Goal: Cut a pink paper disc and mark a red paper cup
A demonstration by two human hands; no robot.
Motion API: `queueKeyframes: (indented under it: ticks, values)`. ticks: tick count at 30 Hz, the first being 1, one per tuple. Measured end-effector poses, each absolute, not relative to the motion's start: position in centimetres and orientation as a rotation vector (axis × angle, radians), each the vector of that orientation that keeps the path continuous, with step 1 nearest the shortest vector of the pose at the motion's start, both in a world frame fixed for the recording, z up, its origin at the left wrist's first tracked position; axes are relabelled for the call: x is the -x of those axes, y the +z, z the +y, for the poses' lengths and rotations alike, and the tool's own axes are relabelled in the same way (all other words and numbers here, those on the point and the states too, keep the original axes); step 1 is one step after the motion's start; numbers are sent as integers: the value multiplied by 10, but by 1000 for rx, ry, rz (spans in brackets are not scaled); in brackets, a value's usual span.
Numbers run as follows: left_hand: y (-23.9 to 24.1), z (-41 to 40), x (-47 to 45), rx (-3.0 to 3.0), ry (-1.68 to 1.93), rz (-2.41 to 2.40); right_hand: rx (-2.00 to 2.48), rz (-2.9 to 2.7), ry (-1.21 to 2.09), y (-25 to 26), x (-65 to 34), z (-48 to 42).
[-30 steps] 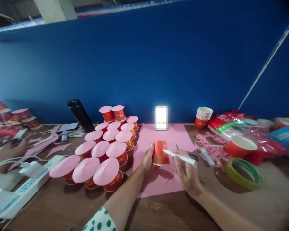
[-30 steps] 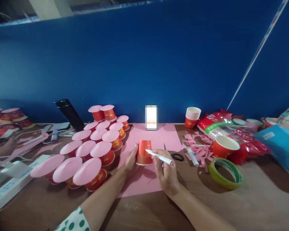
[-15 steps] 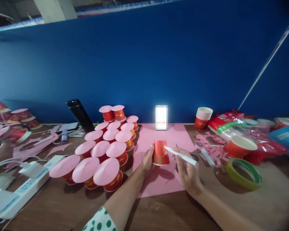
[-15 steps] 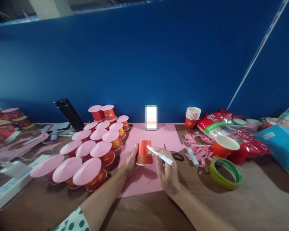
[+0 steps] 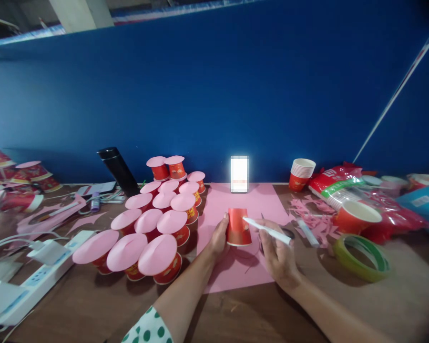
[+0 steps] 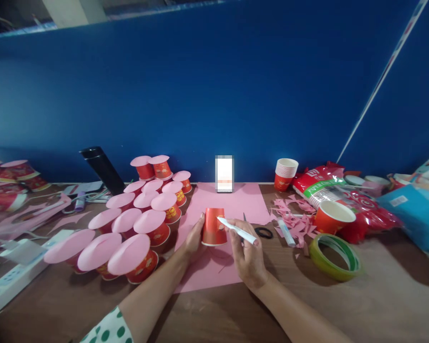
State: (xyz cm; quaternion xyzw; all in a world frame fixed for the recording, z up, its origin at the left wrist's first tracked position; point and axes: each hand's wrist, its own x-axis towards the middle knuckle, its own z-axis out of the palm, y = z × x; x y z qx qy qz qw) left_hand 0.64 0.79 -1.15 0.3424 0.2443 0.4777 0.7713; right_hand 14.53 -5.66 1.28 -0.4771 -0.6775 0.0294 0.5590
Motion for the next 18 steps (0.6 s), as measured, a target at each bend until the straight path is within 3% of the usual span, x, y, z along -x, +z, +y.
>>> queueKeyframes:
  ticks: [18]
  values:
    - [-7,6,-6,-701,1034,574,1182,-1516,163,9,-147,-56]
